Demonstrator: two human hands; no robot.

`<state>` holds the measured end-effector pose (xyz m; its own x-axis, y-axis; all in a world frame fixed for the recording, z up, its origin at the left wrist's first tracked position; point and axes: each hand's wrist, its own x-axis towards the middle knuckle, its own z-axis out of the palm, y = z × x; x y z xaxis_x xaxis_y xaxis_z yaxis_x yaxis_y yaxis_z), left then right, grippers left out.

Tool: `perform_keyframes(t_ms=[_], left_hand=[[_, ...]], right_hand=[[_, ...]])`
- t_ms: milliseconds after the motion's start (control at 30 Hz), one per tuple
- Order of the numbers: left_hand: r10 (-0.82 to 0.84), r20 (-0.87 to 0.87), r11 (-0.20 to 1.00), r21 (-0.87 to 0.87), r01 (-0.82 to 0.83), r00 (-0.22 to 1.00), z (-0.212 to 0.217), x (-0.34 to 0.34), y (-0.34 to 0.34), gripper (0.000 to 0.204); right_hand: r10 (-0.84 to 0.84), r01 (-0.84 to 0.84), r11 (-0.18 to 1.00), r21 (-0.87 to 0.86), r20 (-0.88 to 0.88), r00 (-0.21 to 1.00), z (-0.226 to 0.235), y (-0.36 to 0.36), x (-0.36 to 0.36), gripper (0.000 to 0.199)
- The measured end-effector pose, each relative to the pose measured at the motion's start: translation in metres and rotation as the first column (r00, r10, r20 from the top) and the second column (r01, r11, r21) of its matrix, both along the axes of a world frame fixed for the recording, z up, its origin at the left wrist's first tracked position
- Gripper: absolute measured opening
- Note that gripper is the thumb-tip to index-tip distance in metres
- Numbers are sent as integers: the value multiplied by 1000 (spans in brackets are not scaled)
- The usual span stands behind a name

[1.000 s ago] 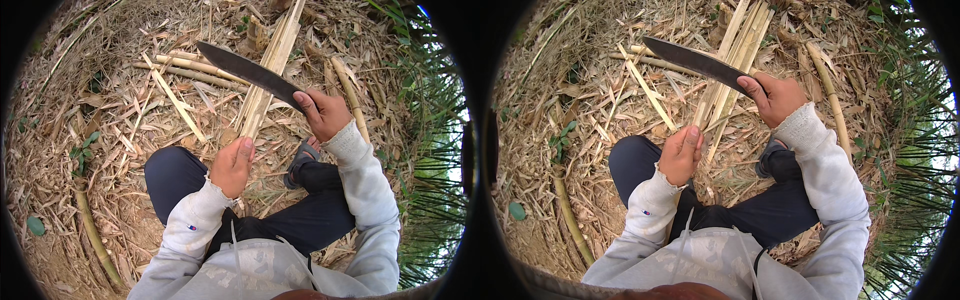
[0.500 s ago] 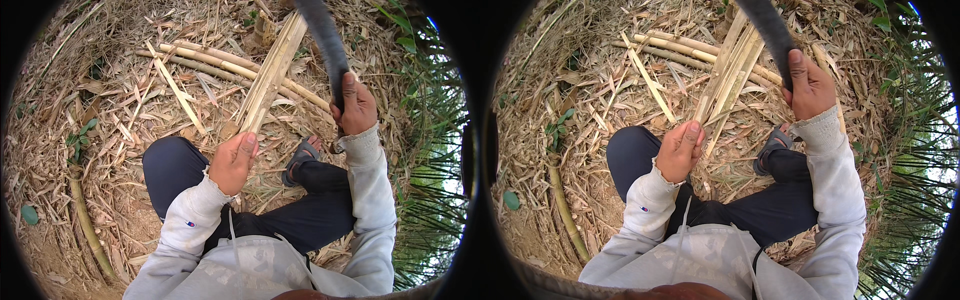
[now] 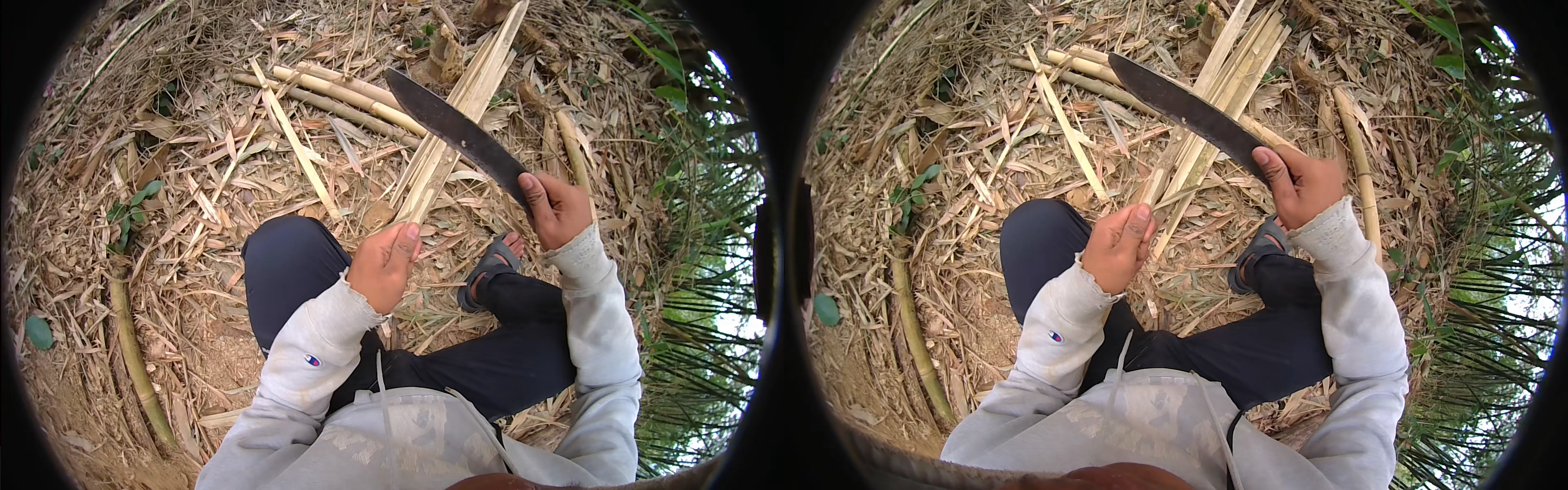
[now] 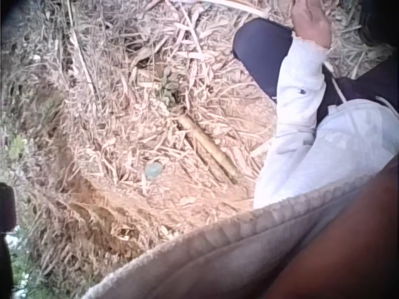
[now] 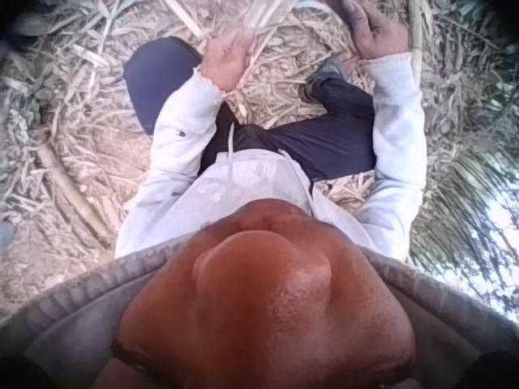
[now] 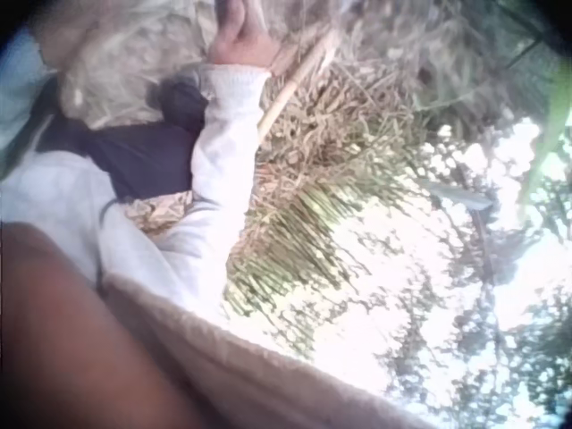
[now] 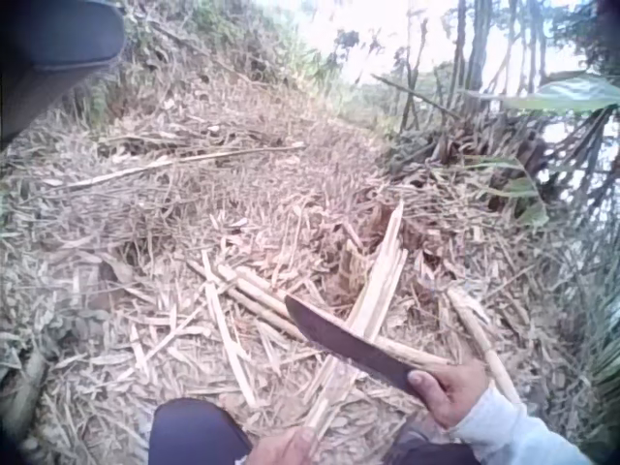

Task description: The person shaves thin strips from a bamboo stalk using a large blade.

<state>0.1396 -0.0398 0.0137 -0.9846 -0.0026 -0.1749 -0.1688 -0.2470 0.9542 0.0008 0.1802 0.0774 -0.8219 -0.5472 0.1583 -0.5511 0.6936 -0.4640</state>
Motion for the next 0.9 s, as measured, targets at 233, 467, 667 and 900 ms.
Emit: perform_keyframes(t_ms=[233, 467, 667, 900], left_hand=[[-62, 42, 995, 75, 58, 997, 13, 7, 0, 40], [-3, 52, 1000, 29, 2, 999, 1, 10, -2, 40], [59, -28, 996, -64, -60, 998, -14, 4, 5, 40], [-16, 55, 999, 46, 14, 998, -5, 14, 4, 40]], right_hand=[[-36, 106, 953, -285, 240, 970, 15, 1, 6, 39], [-216, 369, 798, -477, 346, 913, 30, -16, 7, 54], [10, -8, 999, -39, 57, 998, 1, -11, 10, 39], [-37, 73, 964, -256, 141, 989, 8, -8, 15, 35]])
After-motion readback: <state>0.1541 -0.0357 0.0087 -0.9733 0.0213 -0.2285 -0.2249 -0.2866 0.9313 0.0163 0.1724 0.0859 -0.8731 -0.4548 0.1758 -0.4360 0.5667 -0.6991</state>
